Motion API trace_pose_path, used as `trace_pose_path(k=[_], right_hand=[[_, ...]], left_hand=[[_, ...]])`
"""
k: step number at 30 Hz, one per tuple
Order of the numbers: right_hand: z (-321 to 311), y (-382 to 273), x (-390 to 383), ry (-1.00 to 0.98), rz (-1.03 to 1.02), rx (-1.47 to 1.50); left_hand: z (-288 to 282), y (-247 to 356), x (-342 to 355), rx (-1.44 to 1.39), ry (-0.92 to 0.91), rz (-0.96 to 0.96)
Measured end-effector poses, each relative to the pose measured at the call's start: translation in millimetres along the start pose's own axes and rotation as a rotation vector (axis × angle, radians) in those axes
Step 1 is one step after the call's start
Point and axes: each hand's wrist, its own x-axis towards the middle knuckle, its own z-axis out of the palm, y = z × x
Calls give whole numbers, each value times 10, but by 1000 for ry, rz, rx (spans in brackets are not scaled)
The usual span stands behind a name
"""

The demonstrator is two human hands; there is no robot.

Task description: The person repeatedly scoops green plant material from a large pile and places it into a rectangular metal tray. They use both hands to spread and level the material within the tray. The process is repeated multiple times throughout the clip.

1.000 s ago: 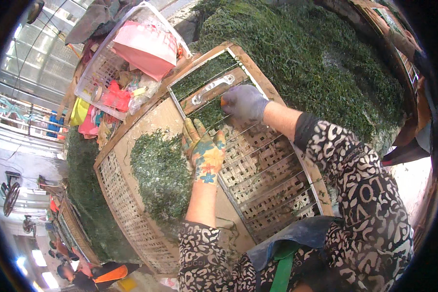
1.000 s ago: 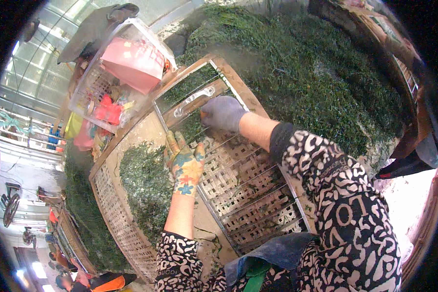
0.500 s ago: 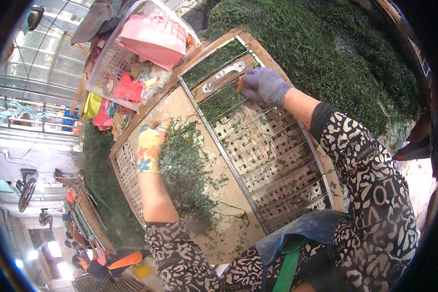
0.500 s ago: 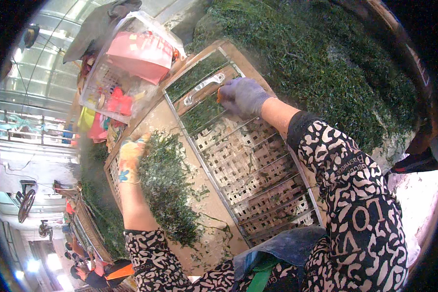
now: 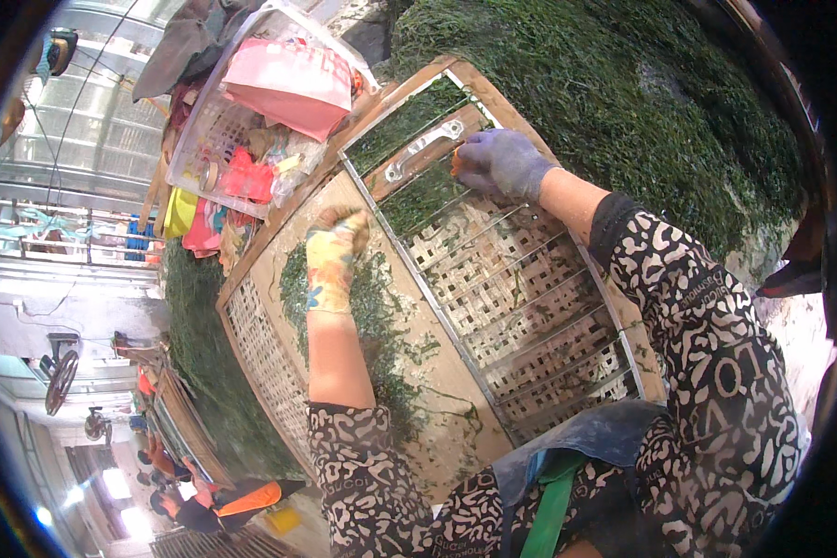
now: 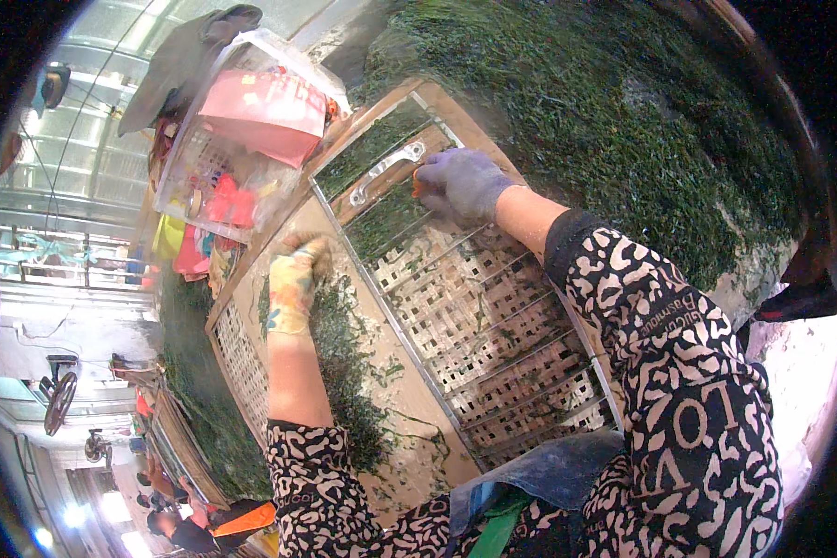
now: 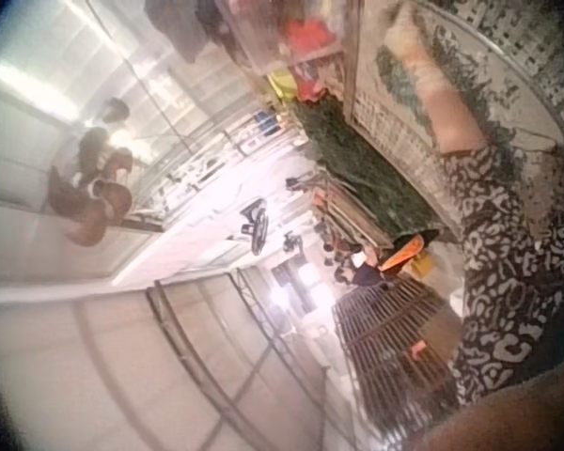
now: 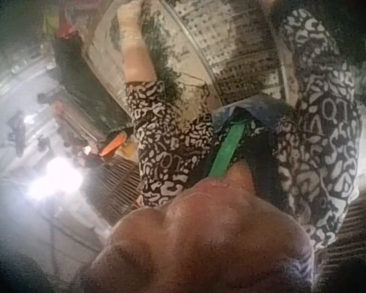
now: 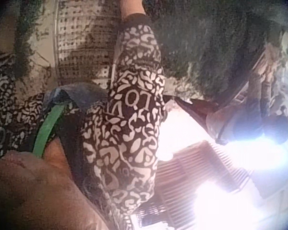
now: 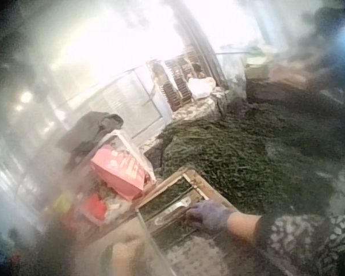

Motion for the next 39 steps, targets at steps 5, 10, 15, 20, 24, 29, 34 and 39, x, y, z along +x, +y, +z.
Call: trace_pose_path(k=[5, 10, 15, 20, 24, 29, 34, 39], right_hand=[[-13, -13, 3, -11, 1, -35], [1, 1, 2, 6, -19, -5], [1, 11, -3, -10, 1, -8], [-15, -16, -1, -16, -8, 13], [-28, -23, -8, -14, -4, -5], [-32, -10, -12, -29, -2, 4], [-43, -22, -5, -37, -4, -14], [-57, -21, 4, -62, 16, -33]], left_hand=[[392, 166, 16, -220, 37, 184], [538, -133, -73, 933, 70, 667], [394, -558, -355, 1182, 218, 739], [239, -500, -497, 1091, 133, 283], [34, -295, -558, 931, 24, 248], [-431, 162, -430, -190, 70, 162], [-960, 710, -429, -562, -19, 433], [-1272, 606, -493, 579, 415, 529]])
